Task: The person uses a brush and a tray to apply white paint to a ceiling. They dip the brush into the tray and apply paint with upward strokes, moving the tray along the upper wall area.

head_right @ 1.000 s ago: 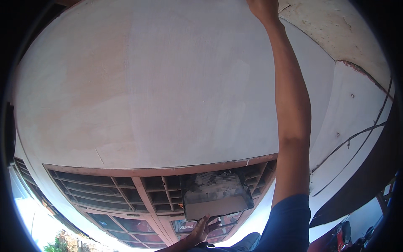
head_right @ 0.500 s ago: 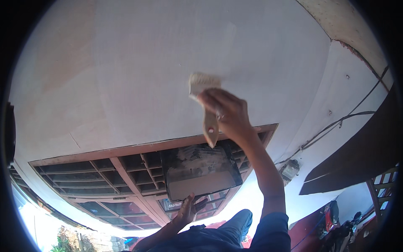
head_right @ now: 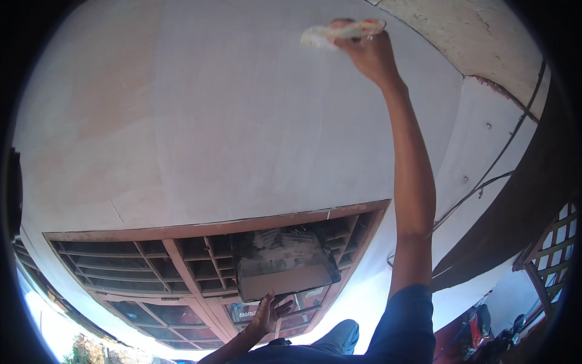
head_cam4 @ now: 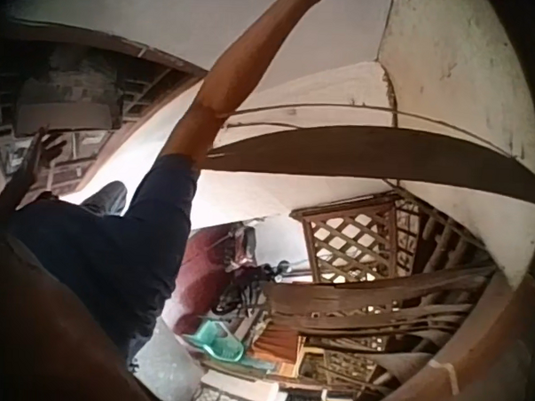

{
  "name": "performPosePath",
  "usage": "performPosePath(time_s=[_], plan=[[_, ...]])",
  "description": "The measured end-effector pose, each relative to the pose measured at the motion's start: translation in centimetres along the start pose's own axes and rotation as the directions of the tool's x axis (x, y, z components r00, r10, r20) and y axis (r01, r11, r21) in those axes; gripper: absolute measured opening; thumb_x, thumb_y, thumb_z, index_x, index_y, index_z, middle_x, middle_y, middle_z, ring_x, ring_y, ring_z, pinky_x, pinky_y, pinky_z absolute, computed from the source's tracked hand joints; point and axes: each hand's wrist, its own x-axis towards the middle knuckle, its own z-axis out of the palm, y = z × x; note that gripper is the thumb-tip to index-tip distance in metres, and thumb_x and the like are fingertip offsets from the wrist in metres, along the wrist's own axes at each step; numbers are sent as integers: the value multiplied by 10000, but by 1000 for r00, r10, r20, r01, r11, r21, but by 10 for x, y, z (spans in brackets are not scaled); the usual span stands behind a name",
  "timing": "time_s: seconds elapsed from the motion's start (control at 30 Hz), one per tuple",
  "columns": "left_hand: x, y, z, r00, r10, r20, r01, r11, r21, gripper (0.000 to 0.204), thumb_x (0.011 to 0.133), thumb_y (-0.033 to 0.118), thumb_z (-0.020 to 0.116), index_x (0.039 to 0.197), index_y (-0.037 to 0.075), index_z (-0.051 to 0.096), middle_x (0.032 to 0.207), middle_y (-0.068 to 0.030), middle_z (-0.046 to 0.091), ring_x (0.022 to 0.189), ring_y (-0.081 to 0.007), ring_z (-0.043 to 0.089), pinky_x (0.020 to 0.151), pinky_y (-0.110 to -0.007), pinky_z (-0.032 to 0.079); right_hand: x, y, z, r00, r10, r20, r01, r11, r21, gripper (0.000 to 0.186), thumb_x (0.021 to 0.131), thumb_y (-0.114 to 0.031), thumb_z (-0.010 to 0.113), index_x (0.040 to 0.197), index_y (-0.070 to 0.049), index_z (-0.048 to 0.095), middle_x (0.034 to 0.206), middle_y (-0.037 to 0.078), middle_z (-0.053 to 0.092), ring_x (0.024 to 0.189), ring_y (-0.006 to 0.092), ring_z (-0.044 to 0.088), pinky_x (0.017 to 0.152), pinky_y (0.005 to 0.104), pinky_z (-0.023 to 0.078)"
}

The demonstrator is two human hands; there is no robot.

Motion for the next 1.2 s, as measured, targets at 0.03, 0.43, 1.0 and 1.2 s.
performPosePath(time_s=[0.03, 0.43, 1.0, 1.2], plan=[[0, 0, 2, 1000, 0, -4, 0, 1000, -3, 711, 792, 531, 621, 1297, 98, 367, 1299, -138, 444, 1154, -302, 469, 976, -436, 391, 19, 20, -5, 991, -110, -81, 92, 977, -194, 220, 785, -179, 694, 949, -37, 657, 816, 61, 669, 709, 140, 616, 648, 258, 487], [-7, 0, 4, 1000, 17, 2, -17, 1000, 19, 718, 811, 554, 583, 1318, 99, 354, 1312, -145, 433, 1177, -305, 450, 984, -428, 361, -159, -16, 22, 975, -193, 113, 198, 980, -34, 562, 543, -19, 714, 1081, -159, 628, 1051, 64, 629, 869, 248, 642, 748, 324, 554], [2, -5, 0, 1000, 15, -1, -15, 999, -37, 762, 769, 517, 661, 1306, 88, 332, 1320, -128, 387, 1182, -324, 447, 983, -465, 349, -258, -93, 37, 915, 73, 396, -185, 949, 254, 214, 756, -49, 699, 955, -61, 619, 886, 86, 657, 770, 204, 651, 655, 287, 542], [-4, 0, 7, 1000, 16, -25, -14, 998, 60, 761, 785, 620, 564, 1310, 102, 375, 1311, -123, 436, 1210, -264, 409, 1006, -414, 314, -260, -101, 67, 853, -59, 518, -68, 972, 224, 211, 767, -46, 684, 967, -75, 627, 884, 76, 651, 771, 197, 655, 673, 277, 544]])
